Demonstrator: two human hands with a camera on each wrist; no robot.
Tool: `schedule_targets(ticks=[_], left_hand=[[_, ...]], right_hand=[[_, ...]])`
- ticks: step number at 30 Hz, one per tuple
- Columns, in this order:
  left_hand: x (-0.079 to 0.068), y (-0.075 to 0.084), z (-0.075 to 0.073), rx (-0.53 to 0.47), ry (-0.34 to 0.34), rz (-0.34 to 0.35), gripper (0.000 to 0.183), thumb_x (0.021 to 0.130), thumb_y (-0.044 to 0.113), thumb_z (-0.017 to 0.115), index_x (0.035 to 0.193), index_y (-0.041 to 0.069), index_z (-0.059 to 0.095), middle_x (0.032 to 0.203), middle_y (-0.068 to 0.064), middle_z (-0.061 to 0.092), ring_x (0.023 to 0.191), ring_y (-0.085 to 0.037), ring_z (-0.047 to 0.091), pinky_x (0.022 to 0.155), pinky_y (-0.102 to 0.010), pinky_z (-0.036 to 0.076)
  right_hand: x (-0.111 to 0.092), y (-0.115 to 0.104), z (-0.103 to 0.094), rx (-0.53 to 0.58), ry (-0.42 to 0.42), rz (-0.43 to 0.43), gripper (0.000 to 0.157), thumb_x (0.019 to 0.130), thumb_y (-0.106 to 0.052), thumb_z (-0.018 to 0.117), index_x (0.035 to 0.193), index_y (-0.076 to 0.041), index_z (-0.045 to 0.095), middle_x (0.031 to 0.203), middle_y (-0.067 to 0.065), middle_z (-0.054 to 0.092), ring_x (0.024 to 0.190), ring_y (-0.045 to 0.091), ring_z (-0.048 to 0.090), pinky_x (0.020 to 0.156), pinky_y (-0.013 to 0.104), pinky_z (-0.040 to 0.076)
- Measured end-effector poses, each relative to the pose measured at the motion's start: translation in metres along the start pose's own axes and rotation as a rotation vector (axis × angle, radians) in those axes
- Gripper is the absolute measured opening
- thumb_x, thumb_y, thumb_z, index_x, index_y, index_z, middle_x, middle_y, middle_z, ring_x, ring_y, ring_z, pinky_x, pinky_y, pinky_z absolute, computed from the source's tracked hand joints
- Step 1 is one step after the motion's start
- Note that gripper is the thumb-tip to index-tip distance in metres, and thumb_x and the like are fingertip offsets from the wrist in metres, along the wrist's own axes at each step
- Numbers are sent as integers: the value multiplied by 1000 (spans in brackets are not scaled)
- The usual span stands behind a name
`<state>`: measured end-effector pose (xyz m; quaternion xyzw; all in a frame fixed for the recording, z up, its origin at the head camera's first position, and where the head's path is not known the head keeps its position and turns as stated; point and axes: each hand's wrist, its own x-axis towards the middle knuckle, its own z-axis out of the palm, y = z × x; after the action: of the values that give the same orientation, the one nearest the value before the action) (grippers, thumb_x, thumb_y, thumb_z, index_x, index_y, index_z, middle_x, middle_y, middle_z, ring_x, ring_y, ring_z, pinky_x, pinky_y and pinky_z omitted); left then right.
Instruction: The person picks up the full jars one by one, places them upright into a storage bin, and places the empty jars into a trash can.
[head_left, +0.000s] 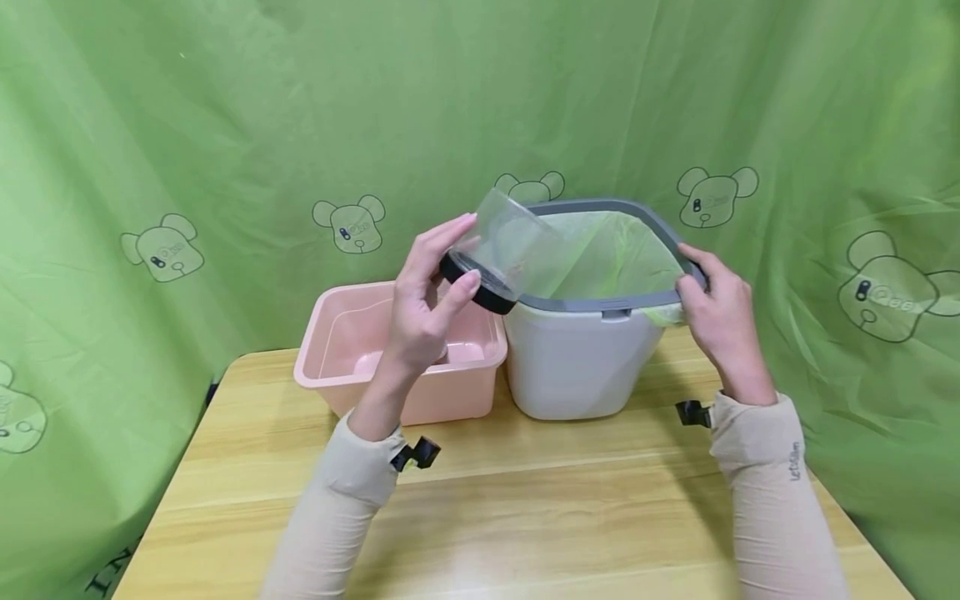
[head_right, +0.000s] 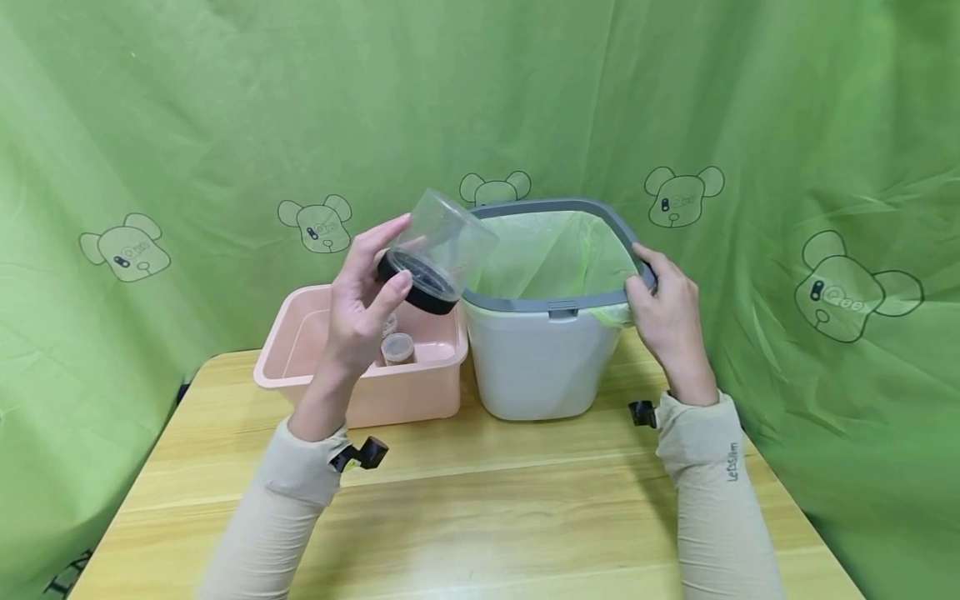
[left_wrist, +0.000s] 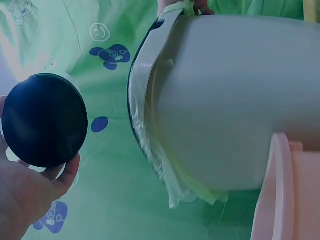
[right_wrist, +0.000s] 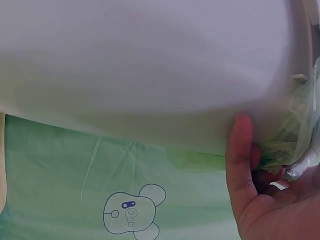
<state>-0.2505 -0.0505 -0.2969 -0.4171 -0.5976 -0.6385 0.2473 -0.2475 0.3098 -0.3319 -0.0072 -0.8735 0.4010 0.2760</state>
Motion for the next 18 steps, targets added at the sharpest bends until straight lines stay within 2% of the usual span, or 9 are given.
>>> schedule_targets(ticks=[3, 9, 12, 18], left_hand=[[6, -5, 11, 11, -7, 5, 55, 95, 11, 62, 147, -3, 51, 152, -17, 48, 131, -39, 58, 110, -53, 50], [14, -16, 32, 47, -18, -15, 56, 95, 15, 65, 148, 3, 53, 153, -15, 49, 130, -30, 57, 109, -40, 52], [18, -20, 40, 88, -30, -19, 56, 95, 19, 66, 149, 6, 54, 153, -14, 49, 131, -23, 55, 111, -38, 51], [22, -28, 50, 221, -67, -8, 55, 96, 27, 68, 148, 14, 57, 154, -9, 51, 142, -12, 46, 120, -39, 40]], right_hand=[[0, 1, 0, -2, 3, -2, 52, 100, -19, 46, 151, -14, 55, 107, 23, 64, 54, 8, 40, 46, 23, 36], [0, 2, 1, -5, -3, 11, 52, 100, -19, 45, 152, -15, 54, 108, 22, 64, 53, 8, 39, 45, 23, 36], [1, 3, 1, -6, 4, 7, 52, 100, -19, 45, 151, -15, 55, 110, 24, 64, 54, 8, 40, 46, 23, 36], [0, 2, 1, -4, 6, 8, 52, 100, -19, 45, 151, -15, 55, 108, 23, 64, 54, 9, 39, 46, 23, 36]])
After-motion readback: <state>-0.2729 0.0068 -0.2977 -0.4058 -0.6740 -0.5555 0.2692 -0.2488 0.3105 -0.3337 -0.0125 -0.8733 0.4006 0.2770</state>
